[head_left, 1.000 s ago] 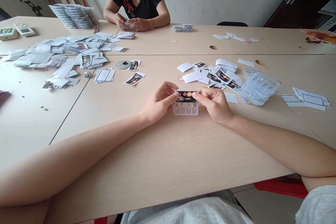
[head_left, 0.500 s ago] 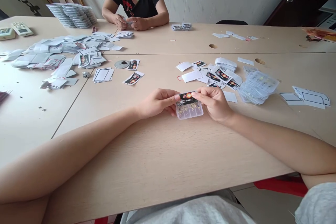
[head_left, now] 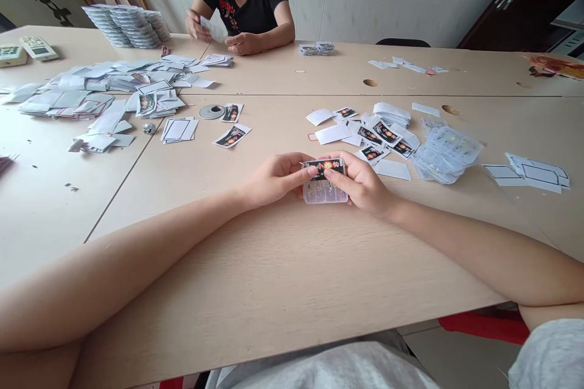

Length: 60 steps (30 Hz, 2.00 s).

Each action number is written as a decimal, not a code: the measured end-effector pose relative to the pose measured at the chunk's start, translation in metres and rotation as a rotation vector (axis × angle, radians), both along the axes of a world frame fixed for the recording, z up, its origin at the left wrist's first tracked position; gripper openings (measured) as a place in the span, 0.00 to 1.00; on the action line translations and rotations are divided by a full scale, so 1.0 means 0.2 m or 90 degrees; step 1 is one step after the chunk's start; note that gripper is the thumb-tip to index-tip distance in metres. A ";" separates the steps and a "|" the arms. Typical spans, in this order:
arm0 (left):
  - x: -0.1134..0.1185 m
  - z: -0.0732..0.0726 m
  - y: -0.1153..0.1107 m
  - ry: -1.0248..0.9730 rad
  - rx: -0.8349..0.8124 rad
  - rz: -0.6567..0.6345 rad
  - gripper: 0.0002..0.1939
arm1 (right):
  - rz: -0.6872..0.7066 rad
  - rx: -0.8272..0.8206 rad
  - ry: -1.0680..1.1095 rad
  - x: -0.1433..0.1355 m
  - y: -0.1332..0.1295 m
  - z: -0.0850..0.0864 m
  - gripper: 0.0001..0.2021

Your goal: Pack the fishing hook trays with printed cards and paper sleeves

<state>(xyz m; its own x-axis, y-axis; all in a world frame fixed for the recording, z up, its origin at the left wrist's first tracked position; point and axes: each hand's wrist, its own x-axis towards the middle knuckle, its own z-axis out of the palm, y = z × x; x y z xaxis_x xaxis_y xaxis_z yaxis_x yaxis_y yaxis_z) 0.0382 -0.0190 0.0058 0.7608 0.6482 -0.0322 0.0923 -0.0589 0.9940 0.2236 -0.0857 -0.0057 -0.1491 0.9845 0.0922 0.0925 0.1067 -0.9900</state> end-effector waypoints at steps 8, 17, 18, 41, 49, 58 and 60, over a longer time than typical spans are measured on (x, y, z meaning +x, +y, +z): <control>-0.02 -0.02 0.03 -0.020 -0.013 -0.099 0.21 | 0.061 -0.001 0.039 0.01 -0.03 -0.03 0.17; -0.02 -0.02 0.00 -0.001 0.043 -0.098 0.25 | 0.119 -0.027 0.030 0.03 -0.02 -0.01 0.12; -0.02 -0.02 0.00 0.010 0.052 -0.101 0.26 | 0.119 -0.046 0.020 0.03 -0.01 -0.01 0.12; 0.00 -0.02 -0.01 -0.016 0.019 0.015 0.14 | 0.092 -0.032 -0.005 0.02 0.00 0.01 0.21; 0.00 -0.03 0.00 -0.059 -0.004 -0.023 0.13 | 0.051 -0.050 -0.009 0.03 0.01 -0.01 0.17; 0.00 0.00 -0.02 0.008 0.054 0.058 0.14 | 0.045 -0.068 0.091 0.02 0.03 -0.04 0.26; 0.00 0.01 -0.01 0.035 0.081 0.113 0.14 | 0.011 -0.061 0.113 0.02 0.03 -0.04 0.27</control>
<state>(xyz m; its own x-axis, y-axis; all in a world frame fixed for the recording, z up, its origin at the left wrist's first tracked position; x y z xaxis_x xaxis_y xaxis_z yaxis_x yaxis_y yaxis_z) 0.0375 -0.0201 0.0078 0.6341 0.7730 0.0202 0.1667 -0.1621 0.9726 0.2267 -0.0796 -0.0147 -0.1555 0.9875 0.0250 -0.0850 0.0118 -0.9963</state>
